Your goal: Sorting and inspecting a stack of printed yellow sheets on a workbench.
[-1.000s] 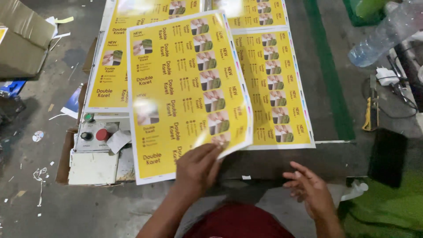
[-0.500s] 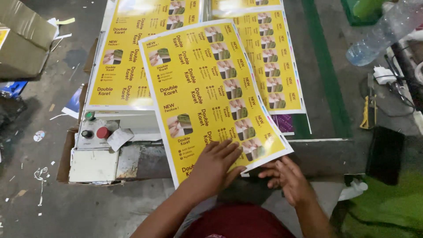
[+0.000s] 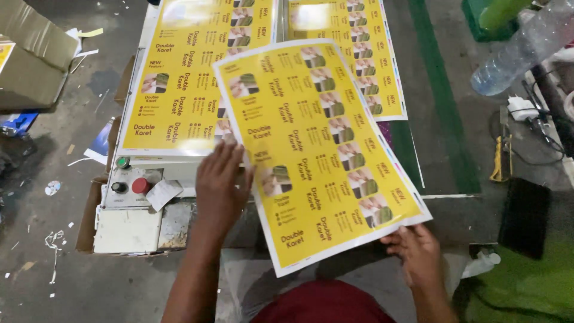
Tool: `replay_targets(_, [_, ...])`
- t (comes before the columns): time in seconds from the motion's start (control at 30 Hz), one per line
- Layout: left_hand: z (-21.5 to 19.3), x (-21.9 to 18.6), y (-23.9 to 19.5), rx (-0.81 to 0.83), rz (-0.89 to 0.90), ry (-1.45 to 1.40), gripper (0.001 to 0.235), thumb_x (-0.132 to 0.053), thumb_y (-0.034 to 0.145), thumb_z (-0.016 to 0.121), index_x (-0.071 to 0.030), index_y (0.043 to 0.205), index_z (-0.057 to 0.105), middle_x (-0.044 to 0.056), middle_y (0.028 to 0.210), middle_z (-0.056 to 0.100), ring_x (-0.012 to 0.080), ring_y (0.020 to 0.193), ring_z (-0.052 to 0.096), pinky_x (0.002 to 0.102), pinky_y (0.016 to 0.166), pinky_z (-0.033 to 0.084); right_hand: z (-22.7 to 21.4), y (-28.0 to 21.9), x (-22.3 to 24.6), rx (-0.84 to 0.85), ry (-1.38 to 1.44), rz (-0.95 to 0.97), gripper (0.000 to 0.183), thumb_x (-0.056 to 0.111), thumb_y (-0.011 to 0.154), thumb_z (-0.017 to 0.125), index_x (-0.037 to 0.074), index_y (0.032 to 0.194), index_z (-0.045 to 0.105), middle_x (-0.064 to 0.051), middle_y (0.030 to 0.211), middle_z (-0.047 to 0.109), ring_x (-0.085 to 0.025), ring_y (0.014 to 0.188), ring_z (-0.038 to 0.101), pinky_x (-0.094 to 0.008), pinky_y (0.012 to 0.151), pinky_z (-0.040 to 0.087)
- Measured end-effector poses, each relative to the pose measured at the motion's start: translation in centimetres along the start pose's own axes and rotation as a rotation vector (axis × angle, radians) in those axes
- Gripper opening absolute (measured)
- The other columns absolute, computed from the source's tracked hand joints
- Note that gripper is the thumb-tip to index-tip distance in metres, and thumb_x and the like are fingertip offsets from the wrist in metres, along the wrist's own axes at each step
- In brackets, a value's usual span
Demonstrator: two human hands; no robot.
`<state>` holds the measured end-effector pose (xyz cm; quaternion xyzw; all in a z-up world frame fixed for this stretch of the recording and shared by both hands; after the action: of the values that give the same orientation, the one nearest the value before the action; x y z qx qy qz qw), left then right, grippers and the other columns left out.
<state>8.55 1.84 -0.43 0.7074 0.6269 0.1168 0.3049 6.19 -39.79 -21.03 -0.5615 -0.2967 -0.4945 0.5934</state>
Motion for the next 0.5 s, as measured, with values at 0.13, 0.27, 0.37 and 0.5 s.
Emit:
replay_targets(0.13, [3.2,5.6,-0.6,0.094,-0.070,0.201,0.076,-0.047,0.098,0.066,0.009,0.146,0.049,0.028,0.161,0.040,0.0447,0.152,0.031,0.056,0.121,0.026,-5.5,-1.7,0.1,-0.117,-0.122,-0.079,0.030,0.007,0.106,0.054,-0.005,0.134,0.060,-0.021,0.083,0.070,-0.023,0.064,0.061,-0.028,0.054,0.042])
replay_targets(0.27, [4.0,5.3,-1.8,0.136,-0.061,0.278,0.083,-0.054,0.097,0.063,0.010,0.148,0.049,0.029,0.161,0.043,0.0392,0.154,0.032,0.055,0.124,0.021,-9.1,-3.1,-0.1,-0.168,-0.139,-0.017,0.030,0.001,0.108,0.047,-0.007,0.136,0.056,-0.022,0.091,0.065,-0.027,0.075,0.063,-0.034,0.056,0.041])
replay_targets(0.37, [1.6,3.9,-1.3,0.011,-0.002,0.351,0.048,-0.022,0.093,0.070,0.003,0.134,0.064,0.022,0.141,0.066,0.0358,0.135,0.061,0.049,0.109,0.045,-12.3,-2.4,-2.4,-0.160,-0.119,-0.052,0.024,0.006,0.112,0.049,-0.006,0.132,0.054,-0.024,0.088,0.067,-0.025,0.065,0.059,-0.033,0.056,0.044])
replay_targets(0.5, [-1.7,2.6,-0.5,-0.071,-0.054,0.284,0.026,-0.008,0.089,0.070,-0.007,0.114,0.070,0.009,0.114,0.078,0.0288,0.099,0.073,0.039,0.077,0.054,-10.4,-4.6,-0.5,-0.227,-0.175,0.004,0.028,0.004,0.113,0.047,-0.009,0.137,0.050,-0.026,0.093,0.064,-0.030,0.075,0.062,-0.038,0.060,0.047])
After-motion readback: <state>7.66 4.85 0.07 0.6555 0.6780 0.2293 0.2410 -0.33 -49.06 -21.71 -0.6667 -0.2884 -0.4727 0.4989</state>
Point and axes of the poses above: each hand's wrist, its own y-axis towards the middle knuckle, its own z-axis out of the palm, x = y × z, the point moved 5 cm from there along y, towards the middle knuckle
